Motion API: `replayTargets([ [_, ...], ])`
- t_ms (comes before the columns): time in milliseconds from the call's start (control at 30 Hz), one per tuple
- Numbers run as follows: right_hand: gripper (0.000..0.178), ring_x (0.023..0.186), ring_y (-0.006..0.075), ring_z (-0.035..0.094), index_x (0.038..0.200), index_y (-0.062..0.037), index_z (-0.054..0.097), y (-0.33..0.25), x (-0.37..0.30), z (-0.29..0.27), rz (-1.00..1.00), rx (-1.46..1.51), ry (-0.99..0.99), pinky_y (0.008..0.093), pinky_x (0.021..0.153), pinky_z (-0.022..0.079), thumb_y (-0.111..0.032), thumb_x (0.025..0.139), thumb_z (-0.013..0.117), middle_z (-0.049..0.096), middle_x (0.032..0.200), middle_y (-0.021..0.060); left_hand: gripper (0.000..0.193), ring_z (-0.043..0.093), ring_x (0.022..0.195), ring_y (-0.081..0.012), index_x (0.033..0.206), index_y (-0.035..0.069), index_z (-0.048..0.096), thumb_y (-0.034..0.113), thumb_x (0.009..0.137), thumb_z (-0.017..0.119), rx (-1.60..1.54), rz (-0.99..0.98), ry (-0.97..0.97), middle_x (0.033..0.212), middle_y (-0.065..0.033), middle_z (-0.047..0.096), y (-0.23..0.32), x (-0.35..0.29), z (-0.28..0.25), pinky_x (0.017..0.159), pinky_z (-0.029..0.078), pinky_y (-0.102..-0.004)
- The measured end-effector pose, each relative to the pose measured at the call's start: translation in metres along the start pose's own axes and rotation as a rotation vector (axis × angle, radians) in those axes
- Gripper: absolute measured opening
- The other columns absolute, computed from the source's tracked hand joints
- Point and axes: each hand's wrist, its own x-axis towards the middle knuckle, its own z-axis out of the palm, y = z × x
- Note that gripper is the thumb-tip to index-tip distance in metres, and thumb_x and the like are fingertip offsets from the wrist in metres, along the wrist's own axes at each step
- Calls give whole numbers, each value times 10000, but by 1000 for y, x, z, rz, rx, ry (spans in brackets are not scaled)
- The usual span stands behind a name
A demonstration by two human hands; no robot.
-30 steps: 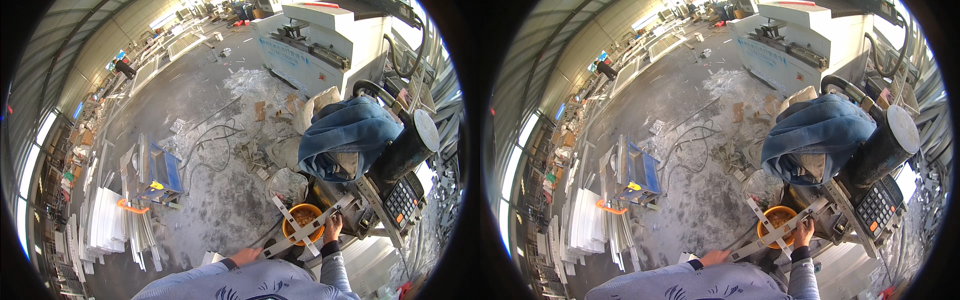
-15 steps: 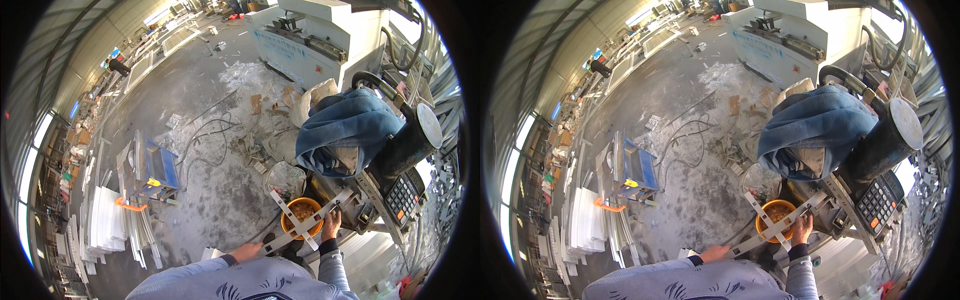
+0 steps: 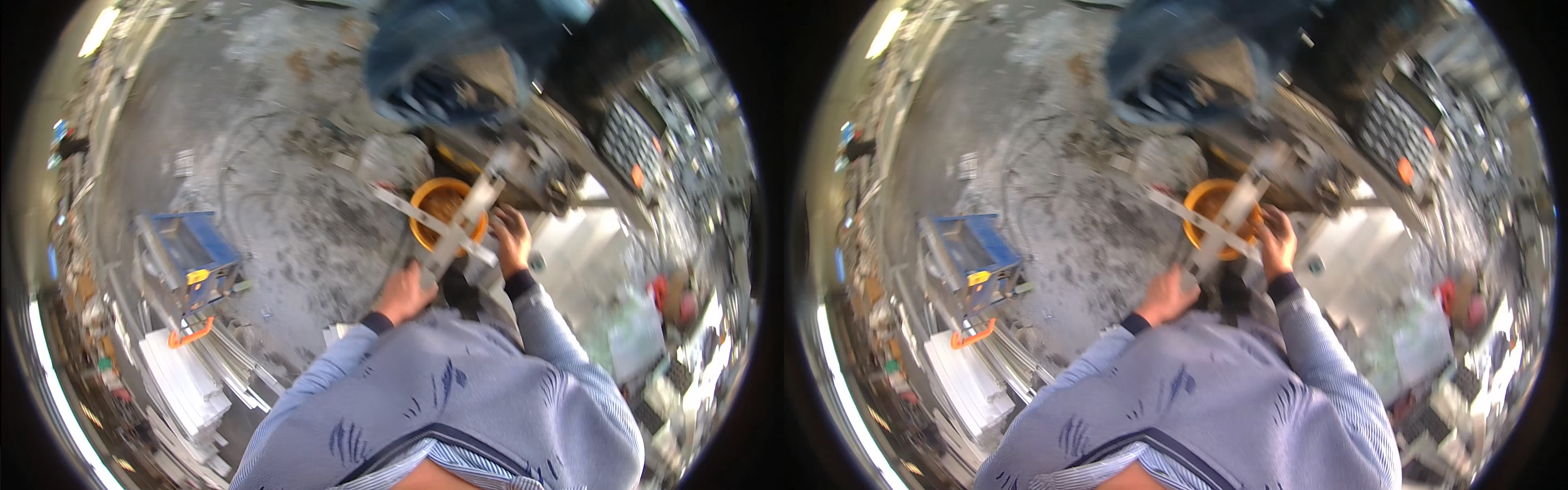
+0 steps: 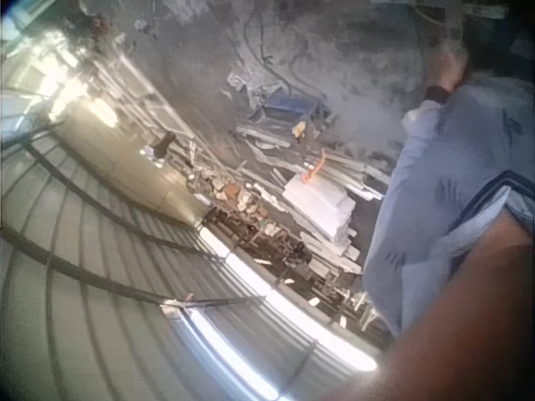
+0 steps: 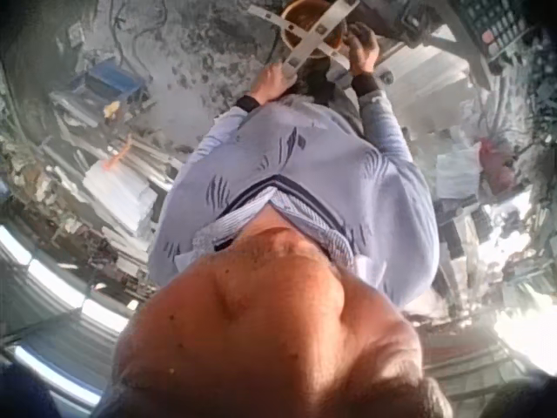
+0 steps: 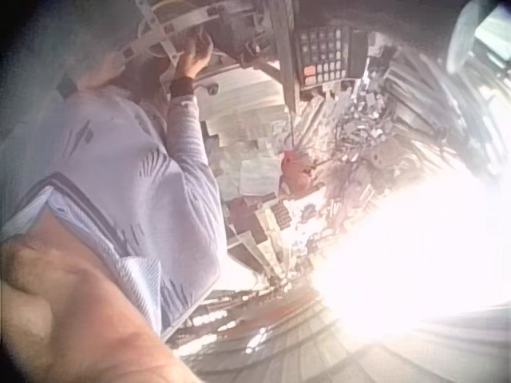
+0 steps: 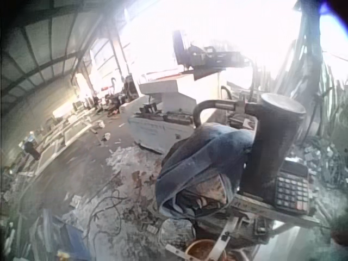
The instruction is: The person measures an aluminum profile with a tape measure, then places it into a cutting machine and operates the controls to cut the profile. The person repeats this process for several pieces, stacking the cut pieces nearby.
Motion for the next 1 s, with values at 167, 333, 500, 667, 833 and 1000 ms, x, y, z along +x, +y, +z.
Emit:
replayTargets([
  [167,332,827,140,671,1244,11,619,6,-21,-10,76,-65,84,282,765,564,34,914,594,699,1096,79,497,695,833,-452,1131,-16,569,340,848,769,-49,101,41,856,-251,711,18,26,-9,723,558,-532],
  [333,282,784,136,664,1184,12,646,6,-42,-17,140,-120,123,282,725,561,33,909,584,711,1015,67,498,699,853,-466,1147,-13,599,345,848,775,-97,97,31,904,-255,723,18,33,-8,730,561,-525],
  [500,288,760,126,661,1159,24,667,-2,-25,-33,-9,-200,137,275,705,554,27,882,585,716,991,70,576,706,929,-434,1165,-4,611,416,825,809,-93,61,9,980,-252,728,10,36,-3,782,564,-491],
  [667,330,851,158,691,1197,5,673,-31,28,-65,-186,-423,239,286,770,560,9,880,580,743,1004,104,641,715,975,-363,1194,5,623,455,795,844,-406,16,-54,1020,-185,738,-5,39,2,844,554,-442],
  [833,394,883,278,743,1222,-64,711,-61,62,-83,-334,-974,409,385,847,578,-115,838,640,770,938,115,621,700,1030,-395,1221,15,649,383,767,859,-533,-89,-191,1086,-209,730,-16,41,11,913,540,-461],
  [1000,396,840,317,736,1227,-141,725,-77,68,-79,-311,-1195,438,445,787,573,-180,838,664,760,887,103,497,715,695,-206,1223,-13,601,227,839,806,-691,-153,-247,872,-126,731,-10,40,10,628,578,-350],
])
